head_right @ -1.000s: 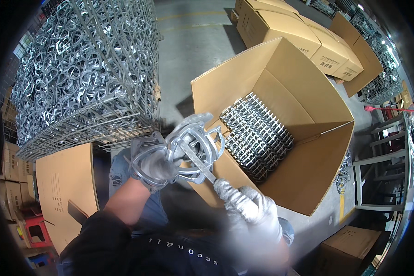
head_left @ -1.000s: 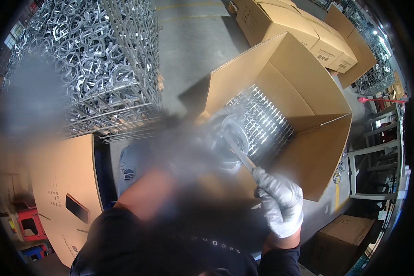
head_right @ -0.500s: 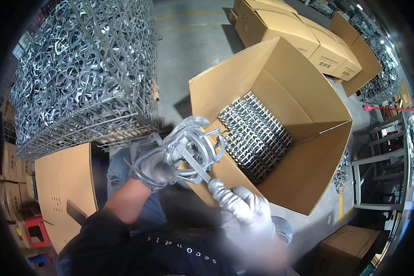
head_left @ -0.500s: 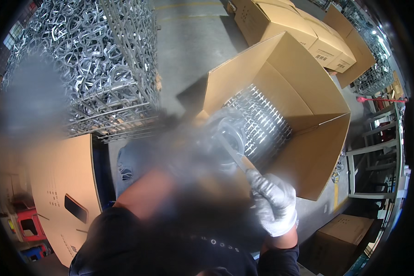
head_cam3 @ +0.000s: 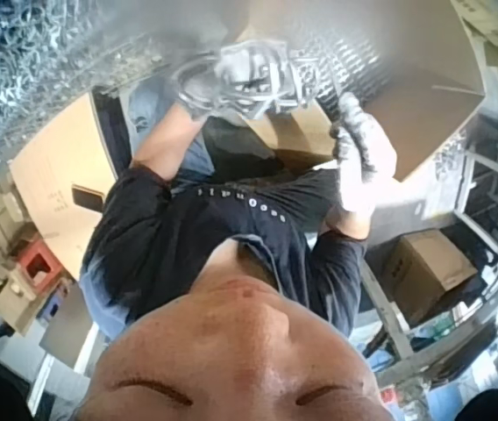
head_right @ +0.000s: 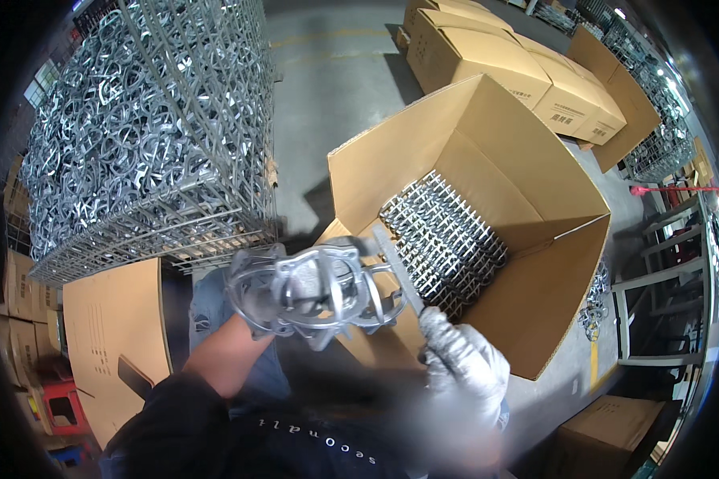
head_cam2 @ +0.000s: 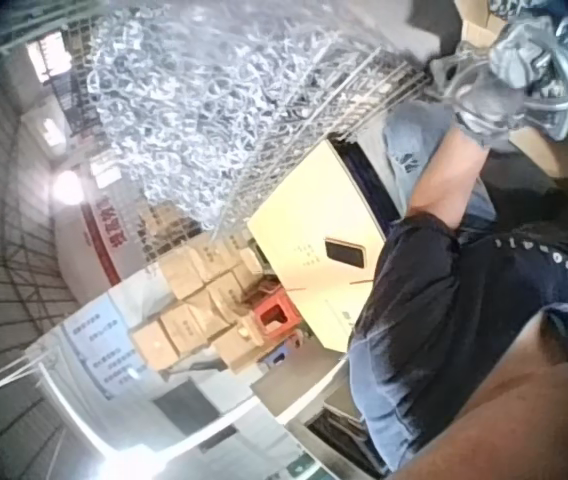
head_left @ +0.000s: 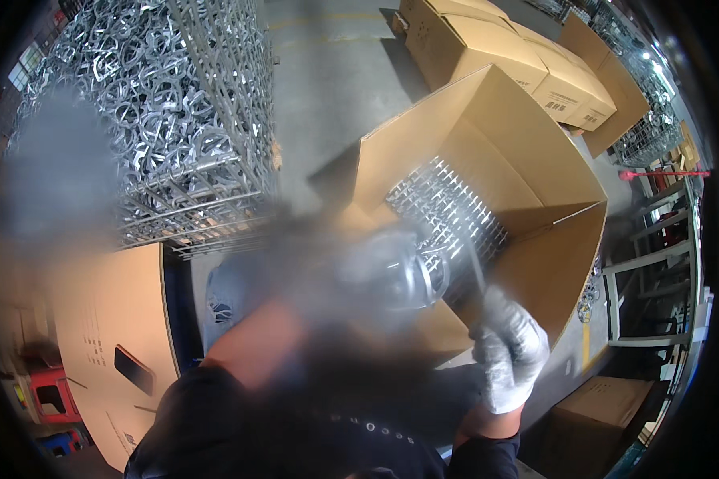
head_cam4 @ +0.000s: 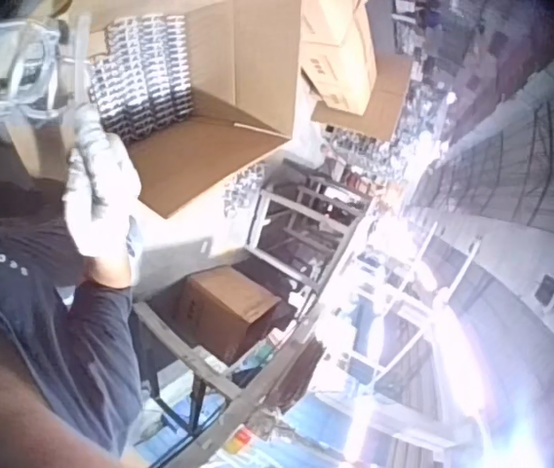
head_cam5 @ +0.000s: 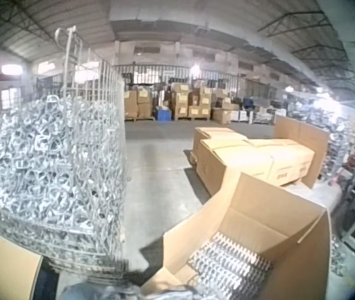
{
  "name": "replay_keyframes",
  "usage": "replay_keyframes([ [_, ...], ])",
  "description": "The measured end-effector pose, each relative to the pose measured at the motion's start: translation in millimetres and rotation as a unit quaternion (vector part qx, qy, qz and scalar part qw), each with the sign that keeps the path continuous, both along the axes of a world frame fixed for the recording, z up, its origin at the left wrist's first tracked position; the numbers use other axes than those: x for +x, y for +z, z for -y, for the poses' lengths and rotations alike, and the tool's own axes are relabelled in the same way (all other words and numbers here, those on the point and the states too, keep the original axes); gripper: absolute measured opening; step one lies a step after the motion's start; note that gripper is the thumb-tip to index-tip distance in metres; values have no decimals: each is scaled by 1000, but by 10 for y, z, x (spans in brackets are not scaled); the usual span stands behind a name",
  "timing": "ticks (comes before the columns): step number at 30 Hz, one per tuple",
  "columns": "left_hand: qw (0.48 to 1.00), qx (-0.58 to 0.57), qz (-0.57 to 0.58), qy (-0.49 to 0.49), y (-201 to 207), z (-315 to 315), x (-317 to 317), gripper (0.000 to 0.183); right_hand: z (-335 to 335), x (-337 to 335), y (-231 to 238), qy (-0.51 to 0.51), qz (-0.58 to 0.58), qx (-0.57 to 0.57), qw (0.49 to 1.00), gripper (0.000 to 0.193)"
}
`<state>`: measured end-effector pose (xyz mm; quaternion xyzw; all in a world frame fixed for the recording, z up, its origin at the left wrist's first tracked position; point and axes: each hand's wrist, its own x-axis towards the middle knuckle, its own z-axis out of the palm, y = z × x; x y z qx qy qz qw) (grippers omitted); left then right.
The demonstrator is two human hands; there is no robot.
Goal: The person takes metal parts from a wire container, files them with a hand file, and stacks them inside a cardboard box.
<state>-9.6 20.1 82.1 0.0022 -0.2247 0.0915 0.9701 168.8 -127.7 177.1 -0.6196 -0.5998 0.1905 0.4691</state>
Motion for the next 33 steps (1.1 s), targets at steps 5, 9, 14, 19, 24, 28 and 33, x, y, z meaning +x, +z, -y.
replay_keyframes([
  [5,926,203,-145,283,-100,16,-170,73,-52,48,68,28,150,23,988,23],
  [9,895,81,-313,307,-207,98,-148,73,-23,-50,60,45,227,-10,973,28],
  [14,936,89,-203,274,131,139,-145,77,-58,-141,92,60,269,-14,961,43],
  [19,917,11,-317,243,54,145,-56,79,-10,-195,16,30,332,-34,942,50],
  [24,920,150,-185,311,95,122,-54,78,-85,-165,-23,28,282,-30,958,45],
  [28,860,62,-381,334,61,164,-64,71,-75,-160,-29,-14,235,3,972,25],
  [33,910,61,-207,354,149,108,-55,82,-22,-4,32,51,242,5,969,19],
])
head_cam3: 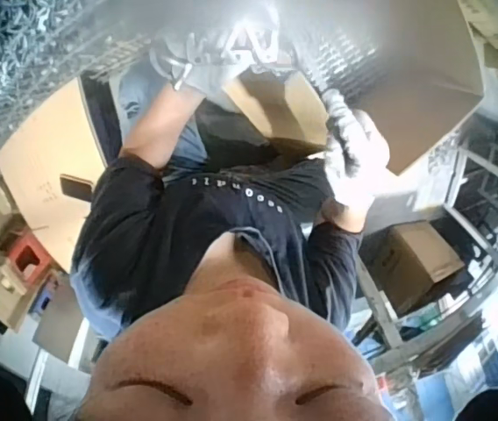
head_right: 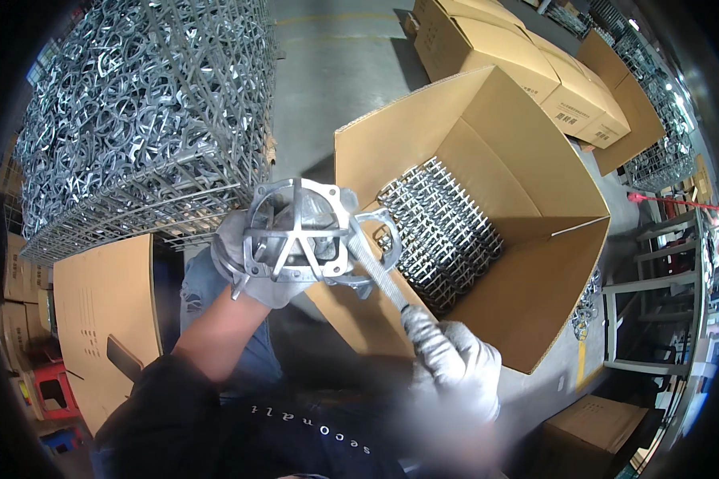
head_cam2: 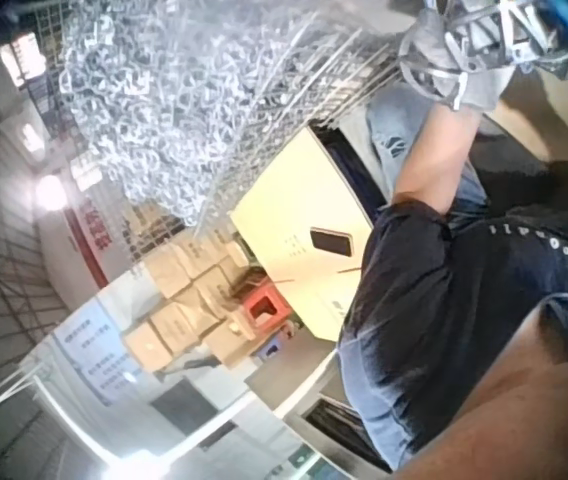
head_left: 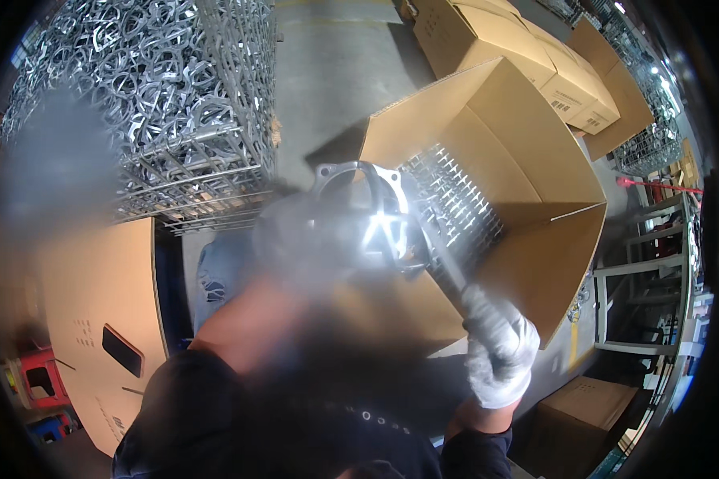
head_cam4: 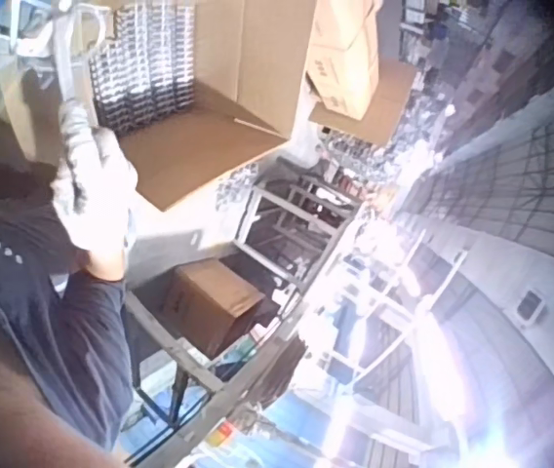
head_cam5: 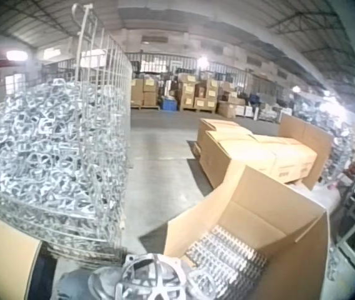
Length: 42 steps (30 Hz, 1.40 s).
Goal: The person takes metal parts from a wire container, files them with a hand file, and stacks them inside a cardboard box.
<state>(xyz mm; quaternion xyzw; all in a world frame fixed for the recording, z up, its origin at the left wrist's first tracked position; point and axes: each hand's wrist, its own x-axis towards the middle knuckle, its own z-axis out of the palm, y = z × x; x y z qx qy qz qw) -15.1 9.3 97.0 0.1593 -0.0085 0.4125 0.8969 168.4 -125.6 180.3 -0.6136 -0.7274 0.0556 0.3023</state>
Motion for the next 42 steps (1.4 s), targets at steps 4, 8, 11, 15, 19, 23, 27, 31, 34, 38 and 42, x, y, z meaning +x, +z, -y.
replay_keyframes([
  [4,1000,-9,-14,22,-55,-7,12,76,38,80,25,37,40,-53,997,24],
  [8,998,-19,-34,56,-16,11,-47,70,-16,-9,-52,45,45,-74,995,24],
  [11,995,-29,-46,83,-53,8,-78,66,-16,-57,38,8,-3,-85,996,22],
  [15,990,-72,-60,108,43,69,-10,65,158,-60,179,-42,-54,-145,987,11],
  [19,965,-96,-222,101,95,90,52,28,40,-176,2,94,3,-45,995,20],
  [23,982,9,-135,132,-151,189,-56,62,-33,-280,1,95,12,-39,995,32],
  [27,968,-89,-213,97,-415,178,-189,57,-1,-334,-17,82,17,6,996,41],
  [31,889,56,-441,113,153,144,15,20,59,-218,-50,57,-5,-7,998,37],
  [34,566,440,-676,172,204,131,-137,22,55,-223,-15,77,-1,-20,997,35],
  [38,933,-32,-302,195,169,124,-120,26,-5,-285,41,78,15,14,997,34],
  [42,944,-7,-227,238,303,132,10,32,-6,-223,-56,56,2,34,998,34],
])
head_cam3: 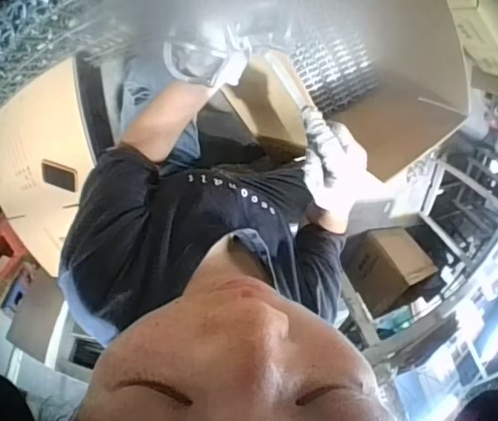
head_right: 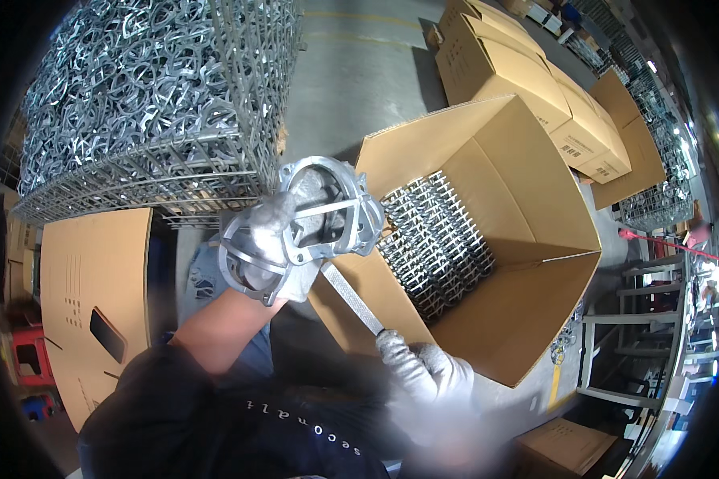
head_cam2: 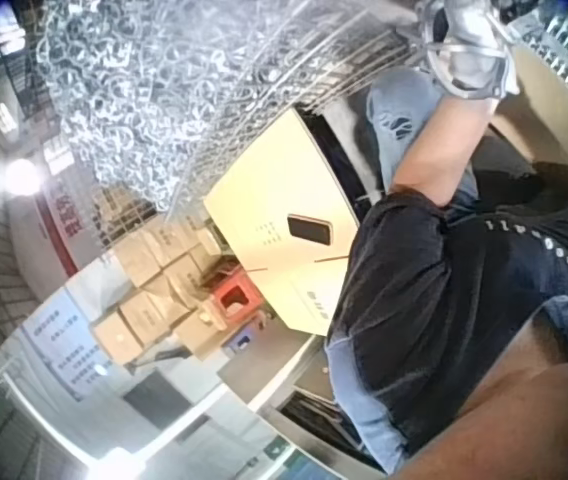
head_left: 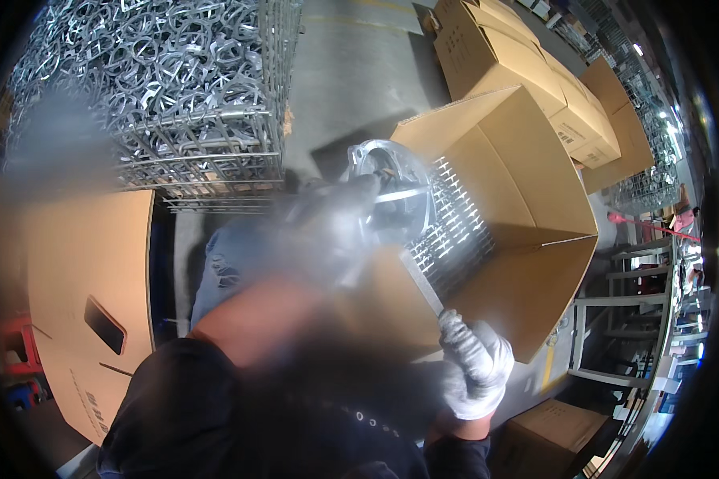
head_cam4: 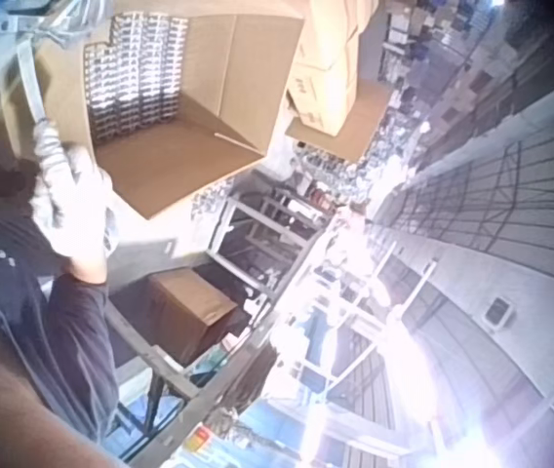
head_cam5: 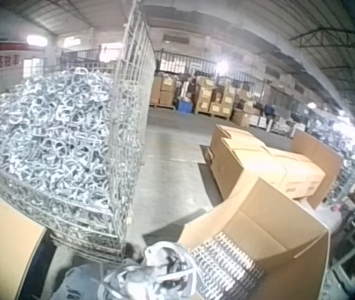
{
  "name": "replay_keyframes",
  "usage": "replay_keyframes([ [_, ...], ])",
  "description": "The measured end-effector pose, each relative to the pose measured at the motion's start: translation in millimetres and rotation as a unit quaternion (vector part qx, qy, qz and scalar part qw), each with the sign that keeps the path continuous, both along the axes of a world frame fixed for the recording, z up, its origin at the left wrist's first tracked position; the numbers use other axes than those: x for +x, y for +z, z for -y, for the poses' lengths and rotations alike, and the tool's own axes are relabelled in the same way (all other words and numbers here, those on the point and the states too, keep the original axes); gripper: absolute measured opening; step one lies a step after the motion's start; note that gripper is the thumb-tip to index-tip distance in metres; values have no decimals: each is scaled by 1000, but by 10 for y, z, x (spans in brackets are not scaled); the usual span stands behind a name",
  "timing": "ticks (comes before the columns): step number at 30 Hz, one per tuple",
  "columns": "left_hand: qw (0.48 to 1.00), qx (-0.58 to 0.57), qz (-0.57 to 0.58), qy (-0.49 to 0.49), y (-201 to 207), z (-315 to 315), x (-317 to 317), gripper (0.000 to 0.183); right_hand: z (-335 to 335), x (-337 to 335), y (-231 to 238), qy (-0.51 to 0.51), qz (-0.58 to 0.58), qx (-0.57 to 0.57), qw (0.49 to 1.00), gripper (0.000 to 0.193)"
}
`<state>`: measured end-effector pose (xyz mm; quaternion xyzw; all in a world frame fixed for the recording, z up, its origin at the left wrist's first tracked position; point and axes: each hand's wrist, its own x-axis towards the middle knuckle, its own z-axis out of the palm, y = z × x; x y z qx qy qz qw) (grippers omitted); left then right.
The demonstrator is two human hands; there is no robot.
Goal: The person takes metal parts from a wire container, files them with a hand file, and stacks them inside a cardboard box.
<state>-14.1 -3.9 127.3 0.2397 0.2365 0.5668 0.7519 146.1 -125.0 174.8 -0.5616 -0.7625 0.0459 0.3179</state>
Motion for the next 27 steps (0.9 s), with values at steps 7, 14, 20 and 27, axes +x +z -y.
replay_keyframes([
  [7,983,126,77,-105,116,39,-116,58,-15,-154,41,-29,144,41,988,43],
  [14,967,199,-158,7,36,10,189,62,60,-231,-69,-107,235,19,966,47],
  [20,955,192,-223,47,-50,-95,-80,61,33,-128,117,-14,108,-19,994,44],
  [27,972,51,229,-15,134,-207,-131,62,83,-10,71,-24,-25,0,999,45],
])
